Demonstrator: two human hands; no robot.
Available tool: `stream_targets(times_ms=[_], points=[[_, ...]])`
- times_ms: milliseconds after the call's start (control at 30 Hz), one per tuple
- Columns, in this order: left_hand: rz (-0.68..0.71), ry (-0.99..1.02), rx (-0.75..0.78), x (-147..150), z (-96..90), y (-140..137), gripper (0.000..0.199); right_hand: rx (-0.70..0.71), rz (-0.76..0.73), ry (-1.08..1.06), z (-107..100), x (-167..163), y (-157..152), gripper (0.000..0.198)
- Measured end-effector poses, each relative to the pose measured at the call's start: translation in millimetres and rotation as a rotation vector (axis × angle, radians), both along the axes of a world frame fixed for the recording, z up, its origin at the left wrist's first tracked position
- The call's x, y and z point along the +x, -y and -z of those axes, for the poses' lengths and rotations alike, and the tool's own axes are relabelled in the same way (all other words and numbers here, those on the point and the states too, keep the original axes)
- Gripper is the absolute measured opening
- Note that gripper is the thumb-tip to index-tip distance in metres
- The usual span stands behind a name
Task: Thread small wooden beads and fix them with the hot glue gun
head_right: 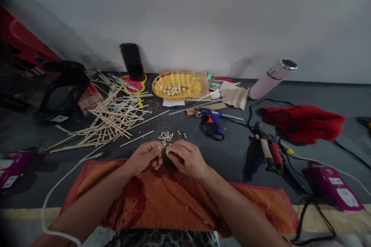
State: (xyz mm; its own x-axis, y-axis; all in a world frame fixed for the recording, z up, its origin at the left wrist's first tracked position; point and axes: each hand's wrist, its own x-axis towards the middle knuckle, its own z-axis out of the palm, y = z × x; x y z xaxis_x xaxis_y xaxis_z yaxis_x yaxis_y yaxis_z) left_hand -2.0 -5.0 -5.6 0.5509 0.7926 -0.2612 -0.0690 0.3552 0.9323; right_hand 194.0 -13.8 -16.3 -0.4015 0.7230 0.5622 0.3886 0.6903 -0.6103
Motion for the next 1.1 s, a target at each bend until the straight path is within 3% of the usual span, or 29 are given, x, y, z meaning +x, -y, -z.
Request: stream_targets(times_ms=[400,733,900,1100], points=[[0.014,-0.015,-0.043,0.2,-0.1,-3.2,0.030,0.098,0.017,0.121,5.1,2.6,-2.1,0.021],[-0.025,-0.015,-0.075,1.5,5.9,-2.9,0.029,-0.119,-0.091,0.038,0.0,3.3,-2.1,0.029],[0.018,0.022,-0.097,0.4,3.5,-3.4,0.027,-0.044,-0.063,0.022,2.2,1.3,-2.9,0.016],[0.001,0.012,-0.107,0.8,3.3,-1.3,0.031,0.089,-0.019,0.095,0.6,-0.4,-1.3,0.018]])
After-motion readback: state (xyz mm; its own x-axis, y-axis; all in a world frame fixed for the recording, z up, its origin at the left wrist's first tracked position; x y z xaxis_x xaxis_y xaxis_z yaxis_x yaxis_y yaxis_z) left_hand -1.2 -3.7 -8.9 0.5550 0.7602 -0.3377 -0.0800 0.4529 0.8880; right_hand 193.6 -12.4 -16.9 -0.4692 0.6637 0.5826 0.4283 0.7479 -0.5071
